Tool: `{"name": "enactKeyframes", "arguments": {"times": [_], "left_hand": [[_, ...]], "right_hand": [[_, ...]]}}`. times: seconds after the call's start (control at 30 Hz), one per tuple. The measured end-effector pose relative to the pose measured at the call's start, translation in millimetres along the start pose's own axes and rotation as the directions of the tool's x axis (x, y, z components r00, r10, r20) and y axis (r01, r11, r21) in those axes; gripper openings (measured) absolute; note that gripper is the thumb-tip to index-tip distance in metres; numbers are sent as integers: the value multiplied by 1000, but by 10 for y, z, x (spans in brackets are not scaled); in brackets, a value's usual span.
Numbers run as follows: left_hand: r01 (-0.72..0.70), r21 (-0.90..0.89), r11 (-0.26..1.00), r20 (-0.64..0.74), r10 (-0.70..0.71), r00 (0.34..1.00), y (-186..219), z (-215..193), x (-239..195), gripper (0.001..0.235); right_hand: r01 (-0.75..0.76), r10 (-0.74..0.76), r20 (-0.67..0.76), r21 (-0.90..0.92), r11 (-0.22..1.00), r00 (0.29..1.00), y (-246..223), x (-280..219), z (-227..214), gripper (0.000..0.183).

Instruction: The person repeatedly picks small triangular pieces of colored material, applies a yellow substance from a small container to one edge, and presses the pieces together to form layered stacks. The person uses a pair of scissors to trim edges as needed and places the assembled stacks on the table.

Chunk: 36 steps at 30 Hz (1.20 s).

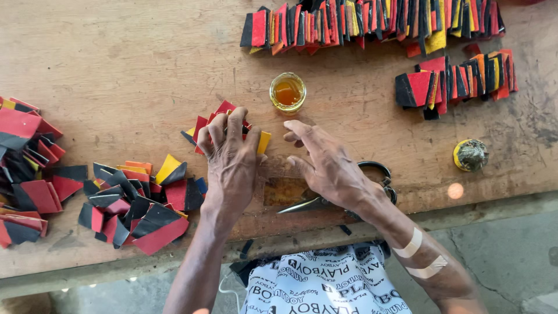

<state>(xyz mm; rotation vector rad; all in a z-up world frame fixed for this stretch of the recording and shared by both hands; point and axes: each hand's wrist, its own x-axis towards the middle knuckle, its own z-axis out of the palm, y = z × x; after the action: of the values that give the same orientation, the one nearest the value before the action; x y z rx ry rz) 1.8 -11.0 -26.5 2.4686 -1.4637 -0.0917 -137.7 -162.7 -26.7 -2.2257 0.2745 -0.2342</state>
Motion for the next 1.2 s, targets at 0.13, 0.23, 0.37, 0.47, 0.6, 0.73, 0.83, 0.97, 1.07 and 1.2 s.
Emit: {"name": "enactKeyframes", "arguments": {"times": [0.13, 0.23, 0.37, 0.47, 0.6, 0.73, 0.83, 0.97, 1.07, 1.2], "left_hand": [[-73, -1, 997, -58, 73, 996, 50, -45, -20, 48], [-115, -44, 992, -91, 111, 990, 87, -94, -15, 47], [-119, -75, 990, -106, 111, 988, 139, -178, -71, 40], [-151, -221, 964, -164, 116, 980, 230, -164, -122, 28], [-145, -542, 828, -138, 83, 987, 456, 120, -62, 25], [51, -751, 658, -3, -80, 997, 574, 496, 163, 25], [-87, -671, 736, -153, -22, 988, 561, 632, 165, 27], [-64, -713, 698, -104, -14, 995, 496, 698, 155, 28], [-62, -730, 681, -108, -26, 994, 493, 717, 157, 26], [-93, -709, 699, -158, -29, 987, 498, 698, 151, 26]], "right_hand": [[-4, 4, 9, 23, 1000, 1000, -2, -44, 53, 67], [61, -62, -32, -31, 998, 998, 1, -75, 29, 66], [-26, 26, -5, 10, 1000, 1000, 28, -184, -153, 63], [-16, 12, -59, -60, 998, 998, 45, -316, -395, 61], [34, -87, -196, -257, 966, 977, 20, -365, -705, 57], [91, -158, -102, -478, 873, 982, -52, -147, -872, 60], [179, -203, 17, -551, 815, 979, -92, 114, -862, 62], [246, -226, 107, -571, 784, 968, -104, 406, -770, 53], [236, -154, 185, -610, 756, 971, -75, 599, -703, 48], [253, -98, 254, -699, 669, 962, -47, 859, -568, 33]]}}
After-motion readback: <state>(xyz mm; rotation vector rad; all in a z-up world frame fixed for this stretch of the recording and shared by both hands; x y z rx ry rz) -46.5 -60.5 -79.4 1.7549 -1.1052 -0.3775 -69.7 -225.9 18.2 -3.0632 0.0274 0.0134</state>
